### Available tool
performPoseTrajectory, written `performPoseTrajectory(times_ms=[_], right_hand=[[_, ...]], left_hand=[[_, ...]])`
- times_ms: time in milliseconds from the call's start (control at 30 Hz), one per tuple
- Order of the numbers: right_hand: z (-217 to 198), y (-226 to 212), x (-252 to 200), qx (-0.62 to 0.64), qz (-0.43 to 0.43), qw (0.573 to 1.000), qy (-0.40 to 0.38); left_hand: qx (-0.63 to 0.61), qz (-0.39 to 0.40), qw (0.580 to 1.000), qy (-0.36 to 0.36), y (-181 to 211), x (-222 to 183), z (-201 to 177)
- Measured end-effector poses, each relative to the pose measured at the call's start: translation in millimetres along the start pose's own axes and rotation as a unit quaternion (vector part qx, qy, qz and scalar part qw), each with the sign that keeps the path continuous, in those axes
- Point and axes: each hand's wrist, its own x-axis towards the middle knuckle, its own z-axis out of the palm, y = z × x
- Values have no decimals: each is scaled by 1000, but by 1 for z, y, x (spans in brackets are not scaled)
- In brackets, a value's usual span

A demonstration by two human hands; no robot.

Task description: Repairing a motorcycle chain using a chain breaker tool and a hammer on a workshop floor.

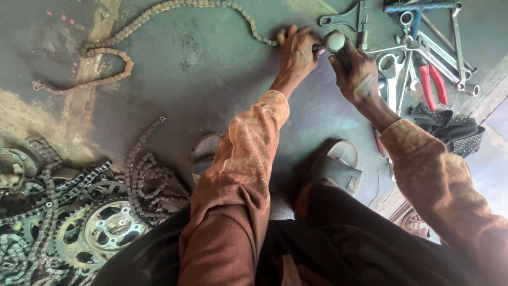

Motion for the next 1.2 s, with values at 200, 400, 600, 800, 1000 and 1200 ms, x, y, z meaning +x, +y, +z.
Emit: performPoseTrajectory(times_ms=[200,400,600,800,1000,1200], right_hand=[[-6,-11,2,17,1,1000,19],[-1,-4,0,19,-17,999,24],[0,-2,-2,30,-4,999,24],[3,-11,-4,15,-8,999,49],[15,-7,-9,60,41,996,57],[9,-10,-10,36,-11,996,81]], left_hand=[[-4,-8,1000,-15,6,1,-8],[5,-12,999,-30,5,1,-8],[1,5,1000,1,0,0,0],[4,-2,1000,-6,5,1,-6],[9,33,998,50,-13,-8,17],[2,19,999,31,3,-1,-2]])
